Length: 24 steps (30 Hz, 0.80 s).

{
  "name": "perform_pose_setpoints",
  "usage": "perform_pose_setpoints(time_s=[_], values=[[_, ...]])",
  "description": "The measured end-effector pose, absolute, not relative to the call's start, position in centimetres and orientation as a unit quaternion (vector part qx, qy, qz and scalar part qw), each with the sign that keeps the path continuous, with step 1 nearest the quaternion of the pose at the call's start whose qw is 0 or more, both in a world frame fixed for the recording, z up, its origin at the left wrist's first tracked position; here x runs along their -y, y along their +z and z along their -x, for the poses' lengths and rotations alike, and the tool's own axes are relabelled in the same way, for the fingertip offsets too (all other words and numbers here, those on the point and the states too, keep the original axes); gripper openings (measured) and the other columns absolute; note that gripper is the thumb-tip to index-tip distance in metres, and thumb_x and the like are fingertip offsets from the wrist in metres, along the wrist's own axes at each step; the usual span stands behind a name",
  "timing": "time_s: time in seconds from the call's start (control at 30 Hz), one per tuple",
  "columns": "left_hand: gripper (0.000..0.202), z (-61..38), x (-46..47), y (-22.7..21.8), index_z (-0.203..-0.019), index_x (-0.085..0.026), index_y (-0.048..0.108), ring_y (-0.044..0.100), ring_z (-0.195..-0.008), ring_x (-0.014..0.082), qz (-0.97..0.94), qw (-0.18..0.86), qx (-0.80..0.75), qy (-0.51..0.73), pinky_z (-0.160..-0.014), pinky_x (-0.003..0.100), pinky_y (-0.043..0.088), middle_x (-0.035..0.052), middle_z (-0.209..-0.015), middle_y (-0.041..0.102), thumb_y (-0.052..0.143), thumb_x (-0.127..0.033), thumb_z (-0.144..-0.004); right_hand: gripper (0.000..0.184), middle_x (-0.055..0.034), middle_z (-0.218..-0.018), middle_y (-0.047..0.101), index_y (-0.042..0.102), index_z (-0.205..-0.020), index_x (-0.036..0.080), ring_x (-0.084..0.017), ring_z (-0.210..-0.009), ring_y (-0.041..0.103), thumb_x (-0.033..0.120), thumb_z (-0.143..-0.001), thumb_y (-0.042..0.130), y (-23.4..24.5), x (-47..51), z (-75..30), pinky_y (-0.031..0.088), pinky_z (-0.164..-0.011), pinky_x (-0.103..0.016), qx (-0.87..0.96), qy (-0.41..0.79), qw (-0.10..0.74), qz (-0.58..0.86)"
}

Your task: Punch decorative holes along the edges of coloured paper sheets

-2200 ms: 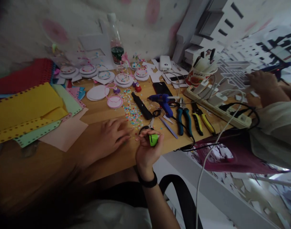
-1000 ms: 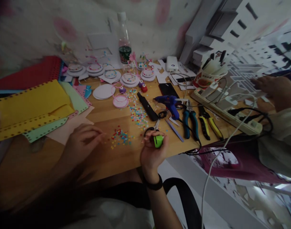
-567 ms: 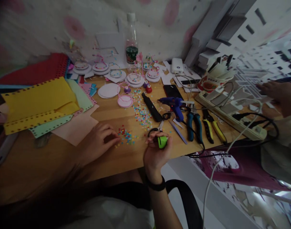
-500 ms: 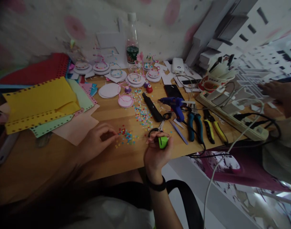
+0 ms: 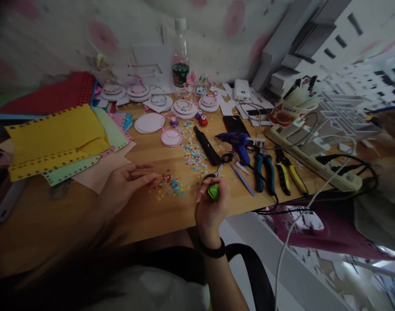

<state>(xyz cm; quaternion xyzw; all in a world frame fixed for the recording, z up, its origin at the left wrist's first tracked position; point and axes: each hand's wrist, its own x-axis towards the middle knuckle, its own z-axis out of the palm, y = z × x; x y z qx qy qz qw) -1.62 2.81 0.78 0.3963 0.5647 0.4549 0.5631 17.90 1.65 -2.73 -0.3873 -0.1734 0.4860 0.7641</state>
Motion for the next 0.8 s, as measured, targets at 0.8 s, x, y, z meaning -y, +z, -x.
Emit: perform_pose_setpoints(time_s=[0.8], values=[[0.047,0.3,2.5,1.4,-0.133,-0.024,0.053,0.073,-0.101,0.0154,-0.604,0.255,-0.518,0.550,-0.096,0.025,0.057,-0.0006,-0.107,0.078,0.068,-0.019,-0.089,0.018,0.0062,-0.052,0.050,0.071,-0.084,0.020,-0.007,-0.044,0.041,0.037,-0.089,0.068,2.7,1.8,-12.9,0.031,-0.041,-0.018,0.508,0.461,0.497,0.531]])
